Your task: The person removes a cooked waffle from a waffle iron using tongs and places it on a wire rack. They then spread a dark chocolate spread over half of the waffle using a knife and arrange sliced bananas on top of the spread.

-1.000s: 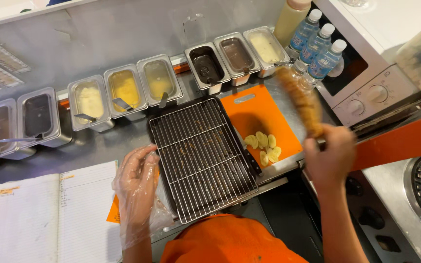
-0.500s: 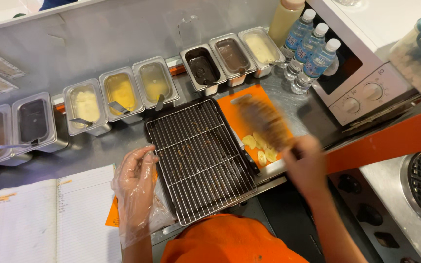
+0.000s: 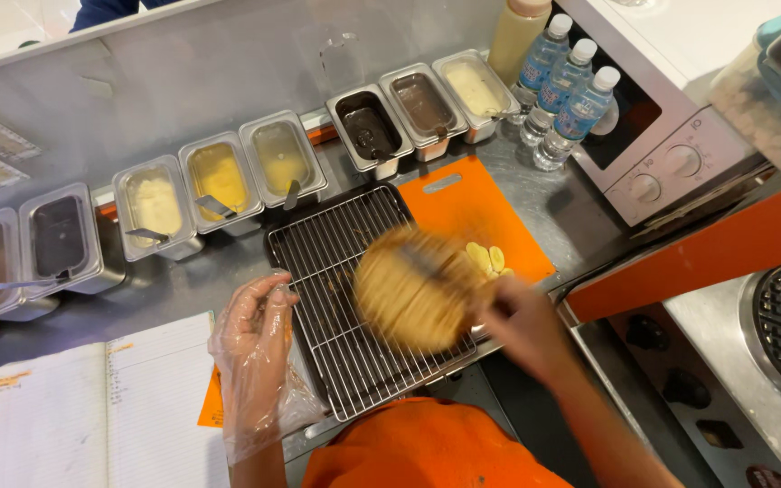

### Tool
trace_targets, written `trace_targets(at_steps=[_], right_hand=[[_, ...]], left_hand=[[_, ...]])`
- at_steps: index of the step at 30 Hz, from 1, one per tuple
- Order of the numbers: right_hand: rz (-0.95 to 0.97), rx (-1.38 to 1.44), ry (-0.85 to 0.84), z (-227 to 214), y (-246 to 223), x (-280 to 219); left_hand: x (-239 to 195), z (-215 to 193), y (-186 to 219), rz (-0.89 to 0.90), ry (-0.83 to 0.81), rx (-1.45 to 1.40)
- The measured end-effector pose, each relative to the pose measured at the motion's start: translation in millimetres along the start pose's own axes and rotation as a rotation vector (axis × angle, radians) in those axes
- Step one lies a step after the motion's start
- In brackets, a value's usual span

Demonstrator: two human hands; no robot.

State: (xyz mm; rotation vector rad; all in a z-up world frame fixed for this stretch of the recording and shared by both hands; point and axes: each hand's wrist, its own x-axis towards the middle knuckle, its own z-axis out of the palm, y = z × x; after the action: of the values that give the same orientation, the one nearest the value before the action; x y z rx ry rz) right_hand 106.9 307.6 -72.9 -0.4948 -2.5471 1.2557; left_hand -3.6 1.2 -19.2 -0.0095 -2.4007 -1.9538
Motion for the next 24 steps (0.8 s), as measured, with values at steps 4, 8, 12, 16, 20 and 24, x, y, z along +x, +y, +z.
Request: trace_targets(at_steps=[4,8,12,16,20,24], right_hand=[[-0.363,-0.463,0.721,-57.2,15.6,22.1],[-0.468,-0.500,0.765,-39.8,9.0,17.0],[0.046,0.096,0.010,13.2,-7.7,-9.6],[0.083,0.317,-0.243,16.6,1.4,-15.3],[-0.259,-0.367,0.509,-35.3,28.5,16.6],[-0.426,-0.605,0.807,-48.0,26.4,25.9]], left_hand=[[-3.8,-4.6,-3.1,0.098,0.014,-0.018],[-4.8,-9.3,-2.0,0.118,0.050,0.098],[-3.2,-5.9,1.7,0.136,0.048,0.071],[-4.4,-7.8,-4.0,0.122,0.027,0.047],[-6.2,-12.6,-17.3,0.106,0.037,0.004],[-4.9,-15.5,-24.7,0.116,0.057,-0.064]])
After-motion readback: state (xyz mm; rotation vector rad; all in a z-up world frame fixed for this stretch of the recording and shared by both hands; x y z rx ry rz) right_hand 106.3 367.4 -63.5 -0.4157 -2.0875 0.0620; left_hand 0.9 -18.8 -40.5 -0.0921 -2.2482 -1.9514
